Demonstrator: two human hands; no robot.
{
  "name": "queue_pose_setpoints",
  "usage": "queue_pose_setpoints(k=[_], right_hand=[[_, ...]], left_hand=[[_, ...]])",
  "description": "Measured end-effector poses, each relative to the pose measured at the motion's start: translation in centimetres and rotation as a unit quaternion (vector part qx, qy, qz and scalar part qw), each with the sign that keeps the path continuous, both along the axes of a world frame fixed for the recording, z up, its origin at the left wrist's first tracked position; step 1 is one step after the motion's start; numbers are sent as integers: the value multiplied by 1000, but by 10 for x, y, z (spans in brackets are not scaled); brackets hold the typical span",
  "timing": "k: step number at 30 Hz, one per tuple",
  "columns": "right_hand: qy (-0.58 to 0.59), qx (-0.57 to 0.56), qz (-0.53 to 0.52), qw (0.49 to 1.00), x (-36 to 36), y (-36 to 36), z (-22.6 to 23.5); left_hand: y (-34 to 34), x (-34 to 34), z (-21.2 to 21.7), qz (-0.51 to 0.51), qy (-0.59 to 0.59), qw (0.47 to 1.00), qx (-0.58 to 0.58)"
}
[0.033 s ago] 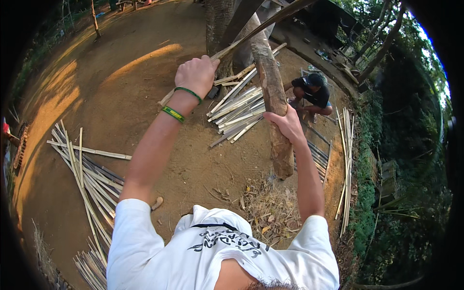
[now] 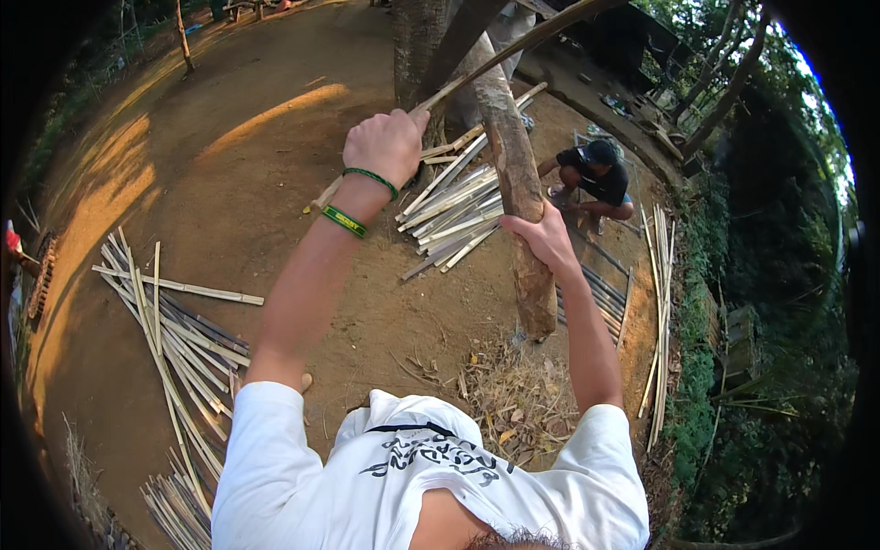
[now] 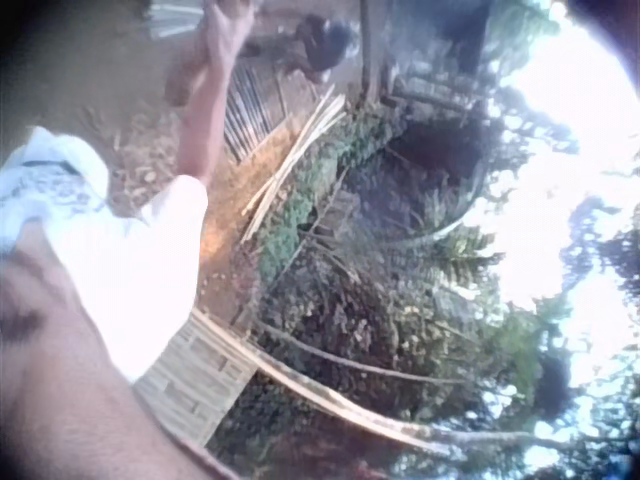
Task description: The person prepares bamboo strips by trimming a thin strip, using a blade to shave the edge of a curved bamboo piece, and sawing a wooden branch.
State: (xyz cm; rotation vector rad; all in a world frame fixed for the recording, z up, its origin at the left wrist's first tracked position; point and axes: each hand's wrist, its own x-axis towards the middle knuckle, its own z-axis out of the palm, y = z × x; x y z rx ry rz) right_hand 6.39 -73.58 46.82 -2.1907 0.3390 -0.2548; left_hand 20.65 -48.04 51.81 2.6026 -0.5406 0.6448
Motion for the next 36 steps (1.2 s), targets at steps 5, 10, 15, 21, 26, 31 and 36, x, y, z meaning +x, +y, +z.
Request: queue_pose_setpoints(k=[5, 10, 15, 21, 26, 31, 36], right_hand=[[-37, 14, 20, 999, 19, -24, 5], [-53, -17, 74, 996, 50, -15, 28], [-161, -71, 121, 977, 54, -38, 83], [-345, -51, 194, 917, 94, -30, 179], [-250, -332, 210, 885, 191, 2, 142], [-227, -387, 227, 865, 260, 14, 117], [-389, -222, 256, 857, 230, 46, 231]], left_hand=[[-31, 13, -46, -98, 344, 874, -329], [-86, 14, -97, 17, 193, 933, -302], [-75, 15, -87, 40, 210, 920, -329], [-36, 44, -95, 54, 178, 922, -340], [20, 81, -91, 73, 132, 925, -348], [75, 111, -146, 84, 201, 897, -384], [35, 93, -117, 82, 284, 832, -470]])
